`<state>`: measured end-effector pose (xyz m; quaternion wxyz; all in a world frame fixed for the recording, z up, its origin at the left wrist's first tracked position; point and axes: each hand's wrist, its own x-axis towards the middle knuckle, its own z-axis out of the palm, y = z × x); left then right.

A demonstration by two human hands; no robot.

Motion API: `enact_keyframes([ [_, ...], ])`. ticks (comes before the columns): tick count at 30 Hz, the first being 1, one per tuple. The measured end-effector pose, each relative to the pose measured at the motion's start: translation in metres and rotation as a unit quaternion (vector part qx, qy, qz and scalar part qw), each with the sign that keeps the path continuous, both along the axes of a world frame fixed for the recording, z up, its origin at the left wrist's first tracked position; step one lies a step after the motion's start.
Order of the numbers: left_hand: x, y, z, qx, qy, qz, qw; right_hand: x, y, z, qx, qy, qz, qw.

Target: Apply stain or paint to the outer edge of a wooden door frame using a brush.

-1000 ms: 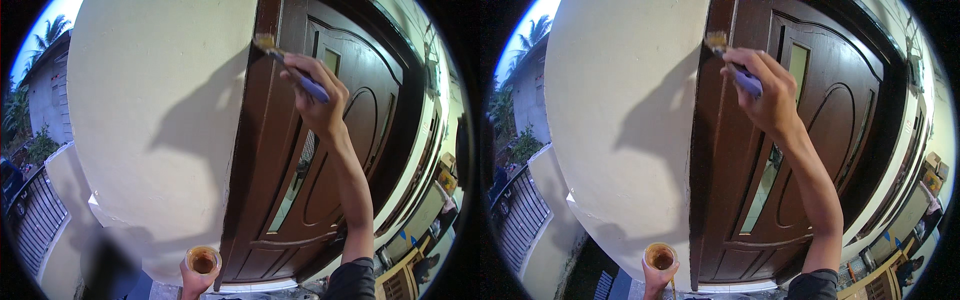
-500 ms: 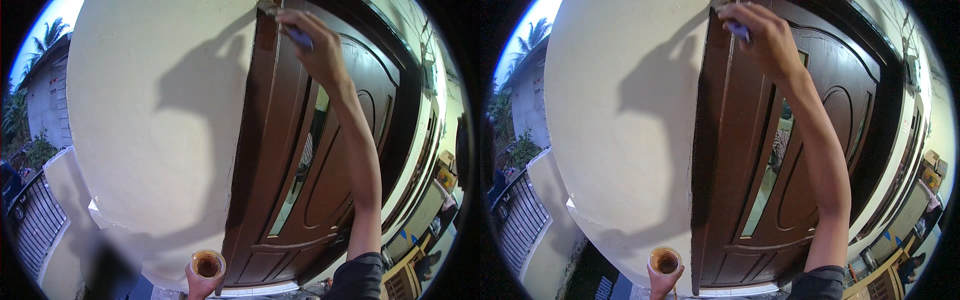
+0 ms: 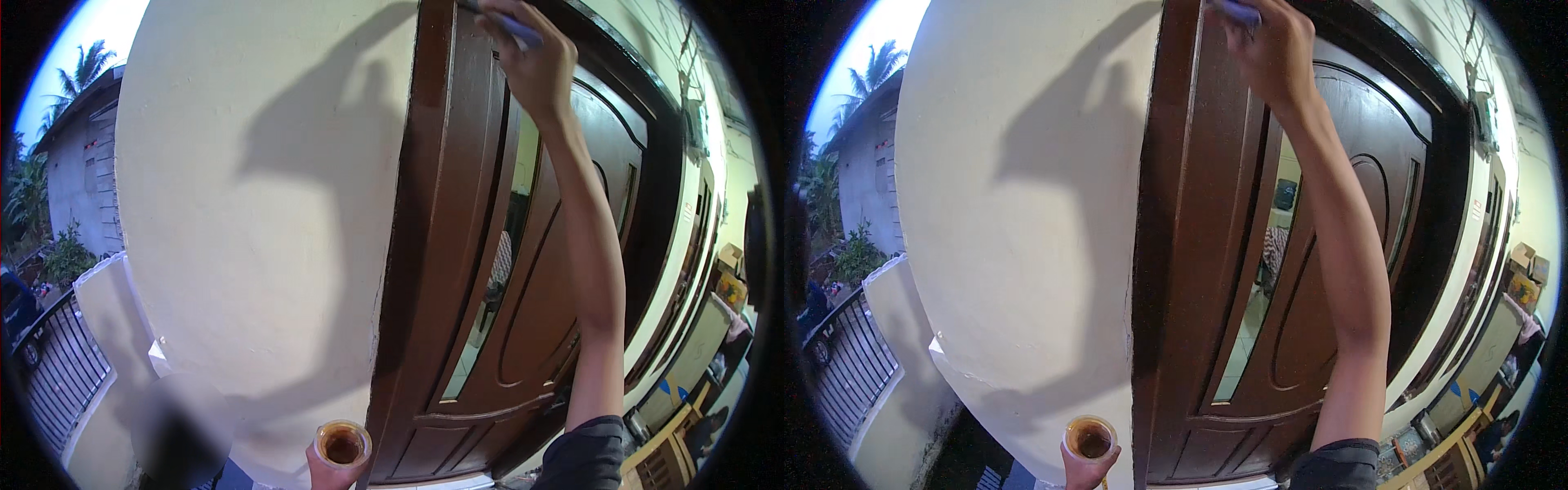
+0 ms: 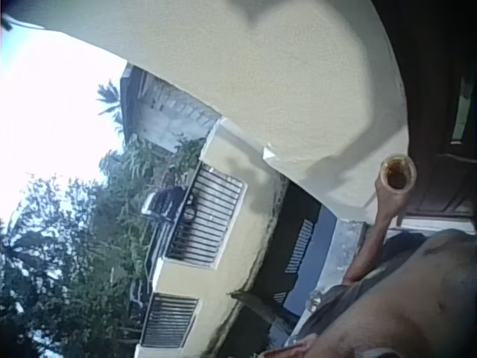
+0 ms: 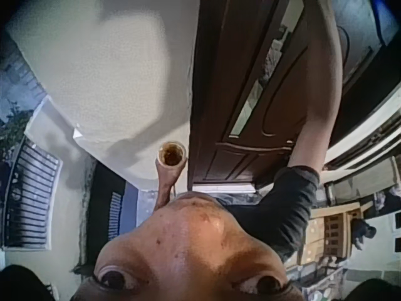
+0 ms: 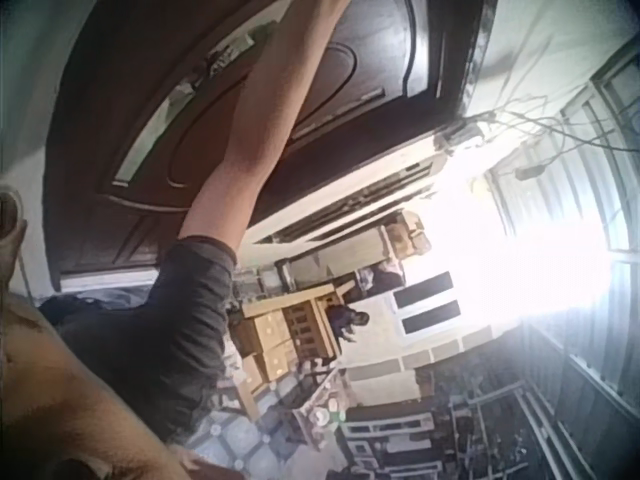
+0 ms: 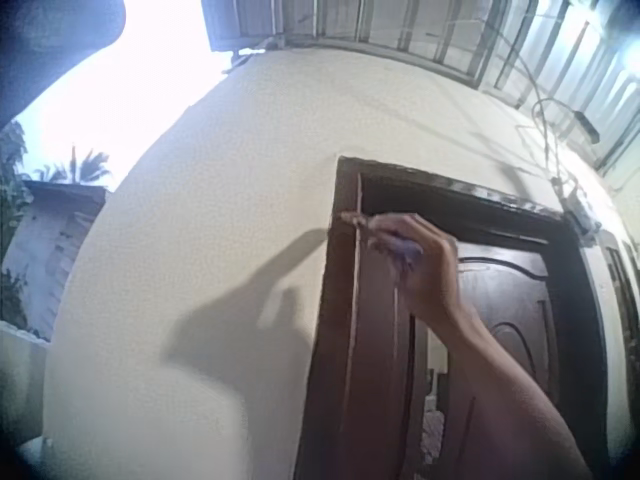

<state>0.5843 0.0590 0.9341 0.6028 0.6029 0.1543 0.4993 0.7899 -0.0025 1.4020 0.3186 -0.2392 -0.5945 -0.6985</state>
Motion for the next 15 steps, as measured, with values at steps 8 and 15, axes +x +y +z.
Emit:
enact_keyframes([
  [8, -0.005, -0.001, -0.006, -0.015, -0.012, 0.009, 1.0, 0.006, 0.023, 0.001, -0.02, 0.019, -0.019, 0.999],
  [15, -0.014, -0.002, -0.011, -0.042, 0.037, 0.012, 0.998, 0.006, 0.003, -0.127, -0.046, 0.038, -0.017, 0.998],
])
